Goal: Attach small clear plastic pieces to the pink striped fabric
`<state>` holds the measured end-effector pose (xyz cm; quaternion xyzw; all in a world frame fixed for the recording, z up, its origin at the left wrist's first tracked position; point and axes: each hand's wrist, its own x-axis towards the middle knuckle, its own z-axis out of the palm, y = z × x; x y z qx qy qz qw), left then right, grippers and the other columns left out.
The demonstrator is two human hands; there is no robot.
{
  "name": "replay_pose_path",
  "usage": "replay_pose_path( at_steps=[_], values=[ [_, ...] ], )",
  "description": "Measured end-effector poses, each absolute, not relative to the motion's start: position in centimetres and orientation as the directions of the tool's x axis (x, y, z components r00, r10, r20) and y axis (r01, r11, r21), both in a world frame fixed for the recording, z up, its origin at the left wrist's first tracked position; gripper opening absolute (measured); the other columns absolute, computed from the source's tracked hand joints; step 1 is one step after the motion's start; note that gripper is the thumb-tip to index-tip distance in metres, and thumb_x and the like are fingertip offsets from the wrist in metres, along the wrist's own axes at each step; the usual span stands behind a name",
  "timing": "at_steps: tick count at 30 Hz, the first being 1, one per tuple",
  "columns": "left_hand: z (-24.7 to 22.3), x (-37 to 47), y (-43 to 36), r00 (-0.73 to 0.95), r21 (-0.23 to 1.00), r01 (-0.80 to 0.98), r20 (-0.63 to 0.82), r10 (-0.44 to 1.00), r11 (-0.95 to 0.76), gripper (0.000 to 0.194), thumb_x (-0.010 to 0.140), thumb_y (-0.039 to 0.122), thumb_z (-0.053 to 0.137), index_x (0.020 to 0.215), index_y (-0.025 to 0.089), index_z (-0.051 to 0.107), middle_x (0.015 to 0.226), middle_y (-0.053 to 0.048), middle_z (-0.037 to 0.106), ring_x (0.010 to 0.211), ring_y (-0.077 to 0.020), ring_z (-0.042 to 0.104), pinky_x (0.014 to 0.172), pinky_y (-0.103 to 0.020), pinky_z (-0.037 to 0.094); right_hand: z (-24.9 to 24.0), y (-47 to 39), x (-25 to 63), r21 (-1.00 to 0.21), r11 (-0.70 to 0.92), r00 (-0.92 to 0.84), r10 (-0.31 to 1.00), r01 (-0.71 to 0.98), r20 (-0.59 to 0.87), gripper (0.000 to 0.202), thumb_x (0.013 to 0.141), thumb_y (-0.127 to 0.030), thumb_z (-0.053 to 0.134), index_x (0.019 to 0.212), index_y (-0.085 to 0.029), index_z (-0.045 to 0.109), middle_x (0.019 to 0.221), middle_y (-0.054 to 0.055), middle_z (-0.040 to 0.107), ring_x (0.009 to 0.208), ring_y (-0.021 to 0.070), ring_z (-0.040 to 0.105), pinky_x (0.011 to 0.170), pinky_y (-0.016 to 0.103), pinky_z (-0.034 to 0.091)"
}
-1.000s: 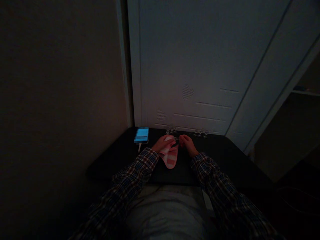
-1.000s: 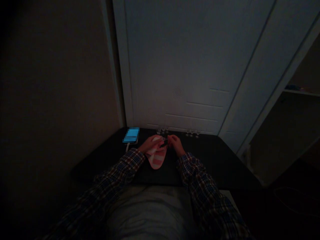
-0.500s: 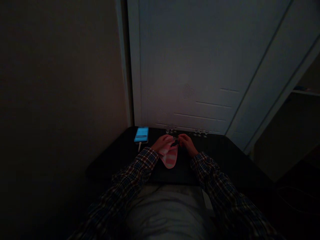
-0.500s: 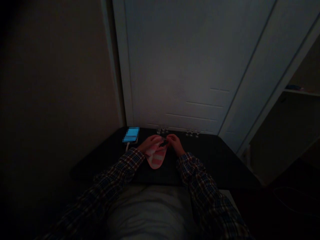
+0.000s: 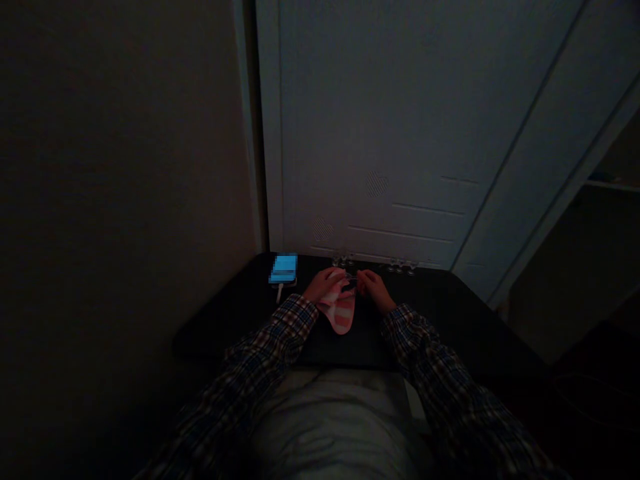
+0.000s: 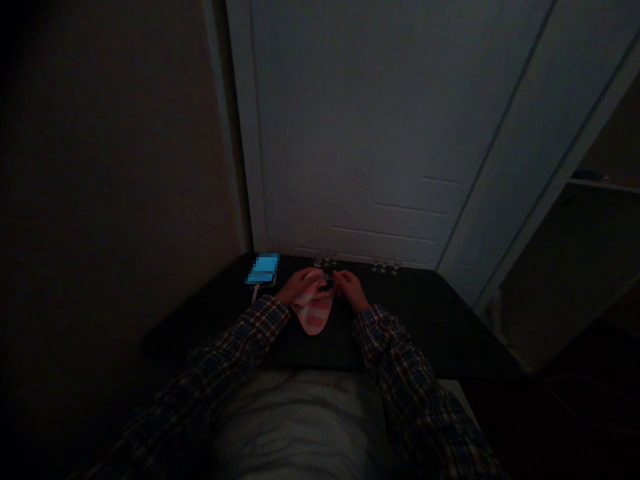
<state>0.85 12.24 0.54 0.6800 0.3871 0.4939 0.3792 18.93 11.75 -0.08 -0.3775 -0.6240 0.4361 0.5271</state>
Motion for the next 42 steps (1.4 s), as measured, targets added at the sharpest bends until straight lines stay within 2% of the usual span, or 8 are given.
replay_pose_path(
  at_steps=[12, 18, 22, 30, 36, 42],
  values=[
    [0.3, 0.4, 12.6, 0.184, 0.867, 0.206, 0.421, 0.888, -0.454, 0.034, 0.076, 0.040, 0.053, 0.094, 0.015, 0.066, 0.099, -0.008, 0.067, 0.094, -0.0215, 0.058, 0.085, -0.033, 0.042, 0.2, 11.4, 18.6, -0.946, 0.321, -0.217, 0.927, 0.040, 0.305, 0.031, 0.068, -0.048, 0.063, 0.074, -0.019, 0.053, 0.049, -0.006, 0.052, 0.040, 0.0082, 0.044, 0.039, 0.020, 0.030],
    [0.2, -0.1, 12.7, 0.151, 0.873, 0.238, 0.400, 0.904, -0.426, 0.034, 0.071, 0.043, 0.056, 0.078, 0.013, 0.069, 0.076, -0.005, 0.066, 0.080, -0.0211, 0.058, 0.073, -0.031, 0.043, 0.1, 11.4, 18.6, -0.949, 0.313, -0.248, 0.923, 0.044, 0.293, 0.031, 0.068, -0.048, 0.063, 0.071, -0.018, 0.053, 0.049, -0.005, 0.052, 0.042, 0.0079, 0.045, 0.040, 0.020, 0.032],
    [0.3, 0.0, 12.3, 0.159, 0.892, 0.204, 0.377, 0.912, -0.404, 0.038, 0.069, 0.046, 0.057, 0.079, 0.011, 0.068, 0.073, -0.005, 0.065, 0.075, -0.0204, 0.057, 0.068, -0.031, 0.044, 0.0, 11.6, 18.8, -0.949, 0.312, -0.257, 0.921, 0.043, 0.291, 0.032, 0.068, -0.049, 0.062, 0.071, -0.018, 0.053, 0.050, -0.006, 0.052, 0.042, 0.0076, 0.045, 0.040, 0.020, 0.033],
    [0.7, 0.4, 11.6, 0.162, 0.909, 0.125, 0.376, 0.912, -0.397, 0.035, 0.068, 0.041, 0.062, 0.083, 0.010, 0.069, 0.080, -0.010, 0.067, 0.077, -0.0218, 0.058, 0.071, -0.034, 0.045, -0.2, 11.6, 18.9, -0.949, 0.312, -0.288, 0.914, 0.046, 0.287, 0.032, 0.071, -0.048, 0.061, 0.073, -0.018, 0.053, 0.053, -0.005, 0.053, 0.044, 0.0075, 0.046, 0.041, 0.020, 0.034],
    [1.0, 0.3, 11.6, 0.105, 0.918, 0.117, 0.368, 0.924, -0.379, 0.026, 0.062, 0.034, 0.066, 0.074, 0.012, 0.069, 0.075, -0.007, 0.066, 0.076, -0.0206, 0.058, 0.071, -0.033, 0.045, 0.1, 11.4, 18.7, -0.949, 0.311, -0.305, 0.910, 0.056, 0.281, 0.029, 0.072, -0.046, 0.060, 0.073, -0.017, 0.054, 0.055, -0.005, 0.052, 0.044, 0.0071, 0.045, 0.042, 0.020, 0.034],
    [1.2, 0.5, 11.2, 0.041, 0.934, 0.070, 0.348, 0.937, -0.350, 0.020, 0.059, 0.032, 0.066, 0.062, 0.013, 0.063, 0.062, -0.002, 0.059, 0.065, -0.0166, 0.055, 0.061, -0.028, 0.045, 0.0, 11.5, 18.8, -0.944, 0.324, -0.335, 0.897, 0.056, 0.288, 0.030, 0.074, -0.046, 0.058, 0.076, -0.017, 0.055, 0.058, -0.004, 0.054, 0.045, 0.0071, 0.046, 0.042, 0.020, 0.034]
  ],
)
